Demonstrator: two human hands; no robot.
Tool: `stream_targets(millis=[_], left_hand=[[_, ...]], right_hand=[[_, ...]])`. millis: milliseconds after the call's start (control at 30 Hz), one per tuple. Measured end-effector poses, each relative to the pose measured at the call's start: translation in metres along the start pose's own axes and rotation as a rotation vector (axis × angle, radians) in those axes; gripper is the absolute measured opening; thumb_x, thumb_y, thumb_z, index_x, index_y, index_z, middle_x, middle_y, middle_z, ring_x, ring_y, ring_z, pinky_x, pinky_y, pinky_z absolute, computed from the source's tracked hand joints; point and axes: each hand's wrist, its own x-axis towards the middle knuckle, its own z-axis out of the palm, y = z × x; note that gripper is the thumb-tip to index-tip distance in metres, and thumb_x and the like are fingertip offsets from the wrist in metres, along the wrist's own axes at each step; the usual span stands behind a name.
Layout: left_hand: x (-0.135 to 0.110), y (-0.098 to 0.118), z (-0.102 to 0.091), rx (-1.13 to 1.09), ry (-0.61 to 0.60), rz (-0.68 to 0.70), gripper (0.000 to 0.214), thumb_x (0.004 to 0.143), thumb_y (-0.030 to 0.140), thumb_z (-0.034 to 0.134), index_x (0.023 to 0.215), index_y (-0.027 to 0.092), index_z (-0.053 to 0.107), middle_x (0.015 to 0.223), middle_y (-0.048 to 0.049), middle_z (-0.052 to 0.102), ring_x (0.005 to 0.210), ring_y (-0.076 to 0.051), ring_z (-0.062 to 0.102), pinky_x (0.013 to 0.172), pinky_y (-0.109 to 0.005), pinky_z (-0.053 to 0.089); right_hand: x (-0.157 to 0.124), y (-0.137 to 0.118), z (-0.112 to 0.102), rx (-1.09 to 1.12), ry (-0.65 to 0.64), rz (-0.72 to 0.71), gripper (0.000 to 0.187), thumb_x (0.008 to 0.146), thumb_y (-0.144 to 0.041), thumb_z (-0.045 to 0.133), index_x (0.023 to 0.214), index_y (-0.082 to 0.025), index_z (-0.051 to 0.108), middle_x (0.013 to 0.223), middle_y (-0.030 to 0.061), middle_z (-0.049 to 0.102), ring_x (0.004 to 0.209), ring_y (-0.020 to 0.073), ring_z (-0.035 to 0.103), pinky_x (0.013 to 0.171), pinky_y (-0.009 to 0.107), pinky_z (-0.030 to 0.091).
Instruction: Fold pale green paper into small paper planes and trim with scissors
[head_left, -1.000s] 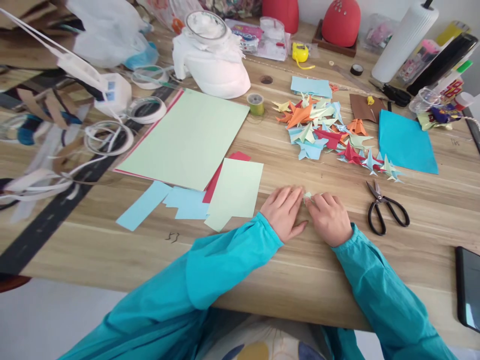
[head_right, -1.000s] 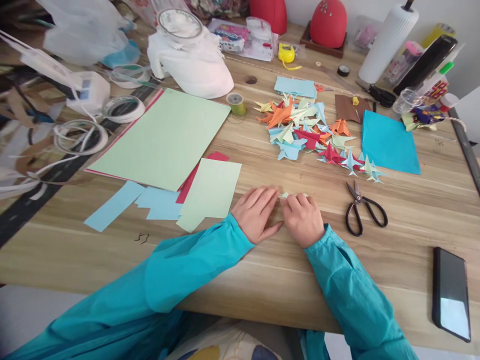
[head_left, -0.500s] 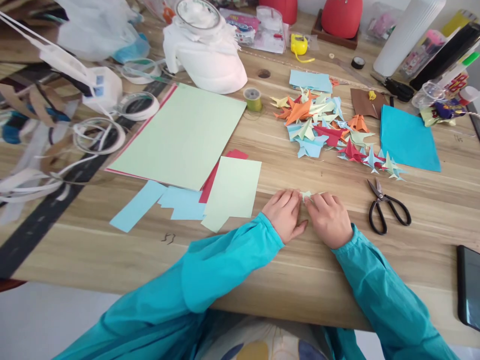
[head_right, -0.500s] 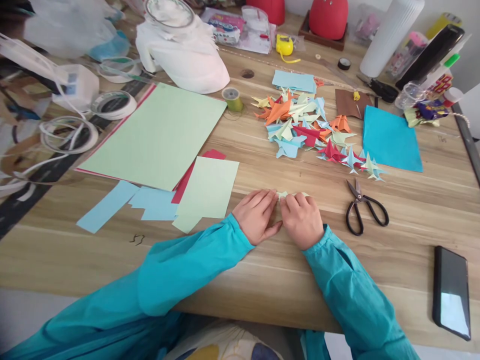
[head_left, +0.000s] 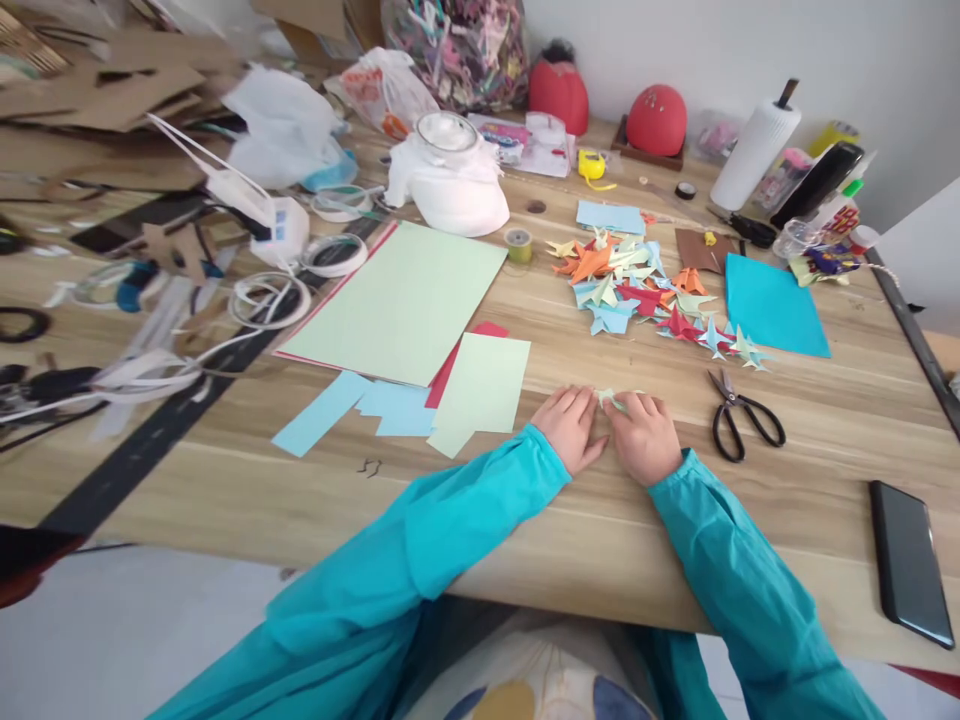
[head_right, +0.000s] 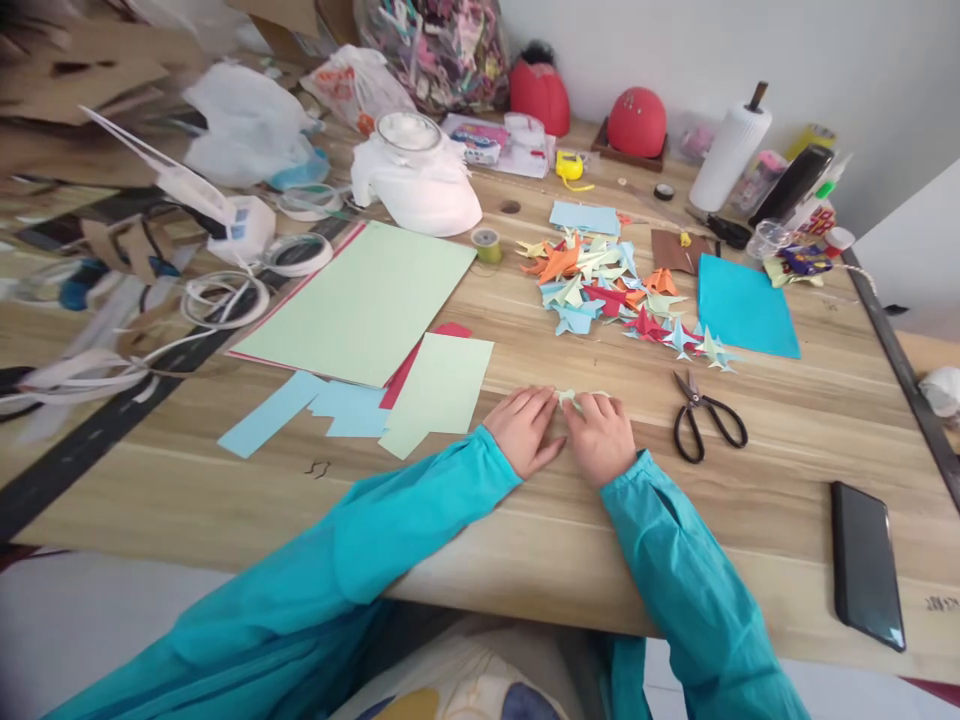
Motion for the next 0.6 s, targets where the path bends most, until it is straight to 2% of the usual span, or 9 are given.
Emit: stream_targets(millis=[67, 167, 367, 500, 600], left_hand=[[-0.003, -0.002, 0.001, -0.008, 0.019, 0.003, 0.057, 0.081, 0.041, 0.041, 0.119, 0.001, 0.051, 0.124, -0.0200, 0.051, 0.115, -0.030, 0.044, 0.102, -0.043, 0.030], [-0.008, -0.010, 0.001, 0.003, 0.051, -0.041, 0.057, 0.081, 0.042, 0.041, 0.122, 0.003, 0.049, 0.128, -0.0177, 0.049, 0.120, -0.031, 0.040, 0.104, -0.045, 0.027], [-0.010, -0.020, -0.002, 0.063, 0.078, -0.144, 0.061, 0.080, 0.046, 0.042, 0.123, 0.003, 0.049, 0.128, -0.0195, 0.048, 0.123, -0.034, 0.035, 0.104, -0.048, 0.024], [-0.006, -0.018, -0.002, 0.057, 0.092, -0.142, 0.057, 0.080, 0.047, 0.043, 0.124, 0.013, 0.049, 0.132, -0.0172, 0.043, 0.124, -0.034, 0.033, 0.102, -0.051, 0.024], [-0.005, -0.017, 0.000, 0.061, 0.085, -0.150, 0.054, 0.080, 0.048, 0.042, 0.120, 0.013, 0.054, 0.132, -0.0156, 0.045, 0.123, -0.034, 0.035, 0.103, -0.051, 0.022]], right_hand=[[-0.005, 0.000, 0.001, 0.036, 0.023, 0.020, 0.034, 0.086, -0.026, 0.046, 0.119, -0.020, 0.053, 0.117, 0.0097, 0.053, 0.106, 0.0227, 0.043, 0.092, 0.038, 0.027], [-0.010, 0.000, 0.002, 0.060, 0.017, 0.038, 0.036, 0.086, -0.029, 0.045, 0.121, -0.021, 0.052, 0.121, 0.0090, 0.052, 0.109, 0.0223, 0.042, 0.096, 0.038, 0.024], [-0.009, -0.002, 0.003, 0.051, 0.023, 0.049, 0.036, 0.087, -0.029, 0.043, 0.121, -0.021, 0.051, 0.122, 0.0088, 0.052, 0.110, 0.0237, 0.041, 0.097, 0.039, 0.025], [-0.008, -0.003, 0.003, 0.048, 0.027, 0.050, 0.036, 0.086, -0.029, 0.045, 0.121, -0.021, 0.051, 0.121, 0.0090, 0.052, 0.110, 0.0243, 0.041, 0.095, 0.039, 0.027], [-0.008, -0.004, 0.002, 0.046, 0.027, 0.055, 0.036, 0.086, -0.030, 0.045, 0.120, -0.021, 0.051, 0.121, 0.0091, 0.052, 0.109, 0.0239, 0.042, 0.095, 0.039, 0.027]])
